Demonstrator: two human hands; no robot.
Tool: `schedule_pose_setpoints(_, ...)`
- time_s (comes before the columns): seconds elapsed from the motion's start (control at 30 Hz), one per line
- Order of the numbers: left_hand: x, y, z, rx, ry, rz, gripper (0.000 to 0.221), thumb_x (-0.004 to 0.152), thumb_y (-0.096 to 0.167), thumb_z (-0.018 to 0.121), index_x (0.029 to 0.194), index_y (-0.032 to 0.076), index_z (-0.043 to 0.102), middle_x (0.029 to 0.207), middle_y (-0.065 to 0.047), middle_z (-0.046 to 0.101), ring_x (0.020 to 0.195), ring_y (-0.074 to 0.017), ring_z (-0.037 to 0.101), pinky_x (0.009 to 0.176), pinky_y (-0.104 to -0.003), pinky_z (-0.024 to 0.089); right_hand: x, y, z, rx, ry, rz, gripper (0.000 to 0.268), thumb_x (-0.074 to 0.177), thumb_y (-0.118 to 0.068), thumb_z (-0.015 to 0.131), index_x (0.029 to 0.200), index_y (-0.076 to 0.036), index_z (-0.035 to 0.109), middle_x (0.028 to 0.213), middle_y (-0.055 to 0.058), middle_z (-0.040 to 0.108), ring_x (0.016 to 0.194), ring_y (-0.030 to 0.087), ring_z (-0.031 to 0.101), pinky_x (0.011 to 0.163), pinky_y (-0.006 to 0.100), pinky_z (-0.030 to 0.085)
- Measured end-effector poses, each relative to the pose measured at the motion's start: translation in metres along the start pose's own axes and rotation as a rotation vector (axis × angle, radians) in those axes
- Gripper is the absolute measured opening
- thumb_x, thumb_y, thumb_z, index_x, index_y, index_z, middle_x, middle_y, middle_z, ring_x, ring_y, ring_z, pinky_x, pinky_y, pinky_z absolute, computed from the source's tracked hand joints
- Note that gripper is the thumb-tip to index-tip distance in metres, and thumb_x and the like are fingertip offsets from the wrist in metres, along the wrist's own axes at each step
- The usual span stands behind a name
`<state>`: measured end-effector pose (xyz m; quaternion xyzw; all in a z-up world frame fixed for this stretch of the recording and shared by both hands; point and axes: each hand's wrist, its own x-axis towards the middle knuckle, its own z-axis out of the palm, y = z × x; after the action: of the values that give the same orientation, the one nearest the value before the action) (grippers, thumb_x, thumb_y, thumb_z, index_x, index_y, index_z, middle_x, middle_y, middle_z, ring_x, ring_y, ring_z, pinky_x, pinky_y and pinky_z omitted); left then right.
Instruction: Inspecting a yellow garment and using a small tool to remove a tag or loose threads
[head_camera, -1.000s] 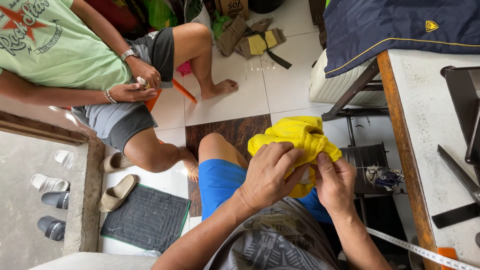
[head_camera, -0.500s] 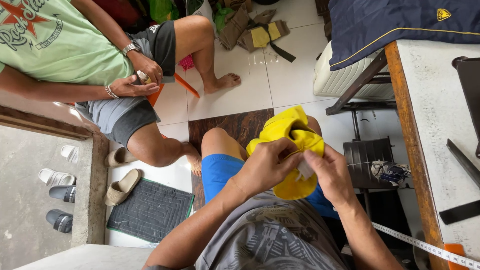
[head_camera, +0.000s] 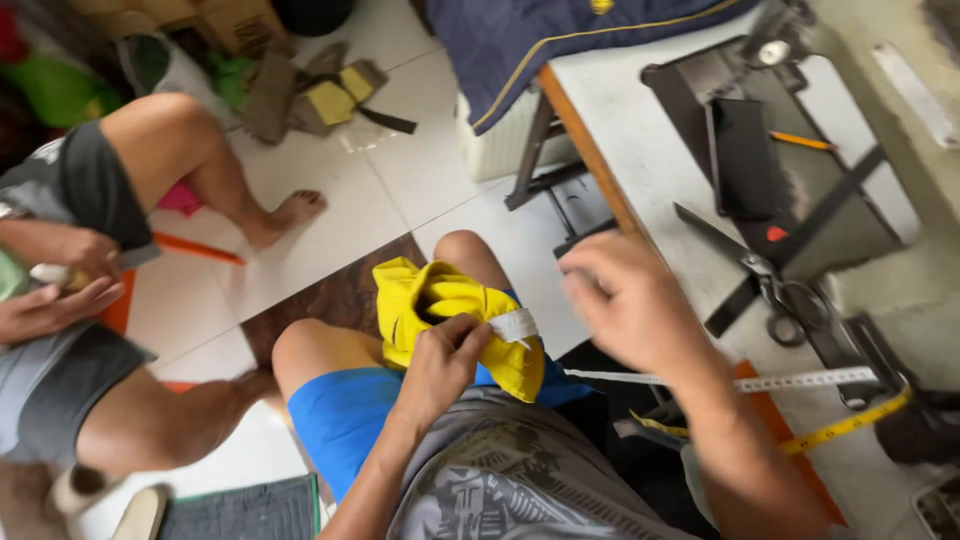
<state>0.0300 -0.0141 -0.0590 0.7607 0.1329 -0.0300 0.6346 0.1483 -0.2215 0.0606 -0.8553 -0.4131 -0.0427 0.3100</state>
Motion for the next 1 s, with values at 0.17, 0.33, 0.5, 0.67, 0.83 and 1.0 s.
schedule_pose_setpoints(0.17, -0.003, 0.027, 0.016, -0.151, 0.085, -0.035, 0.043, 0.103, 0.027, 0.059, 0.065, 0.012, 0.044, 0.049, -0.007, 0.053, 0.049, -0.0133, 0.048, 0.058, -0.032, 0.044, -0.025, 0.086, -0.047, -0.446, -0.148, 0.578, 0.051, 0.099, -0.035, 0.059, 0.143, -0.008, 0.057, 0.147, 0.021, 0.05, 0.134, 0.039, 0.044, 0.112, 0.059, 0.034)
schedule_pose_setpoints(0.33, 0.003, 0.009, 0.019, -0.381, 0.079, 0.096, 0.034, 0.105, 0.028, 0.056, 0.075, 0.012, 0.053, 0.056, -0.003, 0.052, 0.051, -0.0091, 0.047, 0.049, -0.026, 0.041, -0.06, 0.164, -0.033, -0.649, 0.145, 0.171, 0.022, 0.106, -0.013, 0.066, 0.122, 0.0, 0.075, 0.111, 0.025, 0.066, 0.108, 0.044, 0.06, 0.099, 0.049, 0.048)
schedule_pose_setpoints(0.5, -0.004, 0.015, 0.012, -0.334, 0.061, 0.213, 0.032, 0.107, 0.029, 0.051, 0.08, 0.013, 0.054, 0.062, 0.0, 0.057, 0.058, -0.0078, 0.049, 0.06, -0.025, 0.043, -0.039, 0.075, -0.055, -0.293, 0.195, 0.165, 0.018, 0.125, 0.004, 0.047, 0.129, 0.015, 0.061, 0.115, 0.026, 0.062, 0.091, 0.034, 0.059, 0.083, 0.042, 0.049)
schedule_pose_setpoints(0.67, -0.007, 0.012, 0.017, -0.286, 0.062, 0.304, 0.028, 0.108, 0.03, 0.048, 0.086, 0.014, 0.054, 0.068, 0.004, 0.05, 0.062, -0.008, 0.044, 0.06, -0.026, 0.041, -0.019, -0.023, -0.024, 0.259, -0.172, 0.295, 0.032, 0.11, -0.011, 0.051, 0.08, -0.006, 0.062, 0.067, 0.004, 0.059, 0.069, 0.016, 0.06, 0.113, 0.036, 0.051)
schedule_pose_setpoints(0.83, -0.01, 0.008, 0.02, -0.344, 0.128, 0.341, 0.024, 0.108, 0.026, 0.05, 0.087, 0.014, 0.054, 0.07, 0.006, 0.047, 0.063, -0.0076, 0.041, 0.059, -0.027, 0.038, -0.034, 0.008, 0.04, 1.032, -0.523, 0.793, 0.019, 0.1, -0.013, 0.063, 0.087, -0.001, 0.059, 0.073, 0.015, 0.065, 0.05, 0.022, 0.057, 0.044, 0.029, 0.039)
schedule_pose_setpoints(1.0, -0.001, -0.008, 0.031, -0.535, 0.181, 0.429, 0.022, 0.105, 0.016, 0.059, 0.088, 0.005, 0.068, 0.058, -0.004, 0.059, 0.059, -0.0097, 0.057, 0.058, -0.025, 0.049, -0.046, 0.013, 0.063, 1.078, -0.41, 0.786, 0.019, 0.099, -0.015, 0.065, 0.088, 0.002, 0.066, 0.062, 0.018, 0.061, 0.038, 0.022, 0.058, 0.033, 0.029, 0.04)
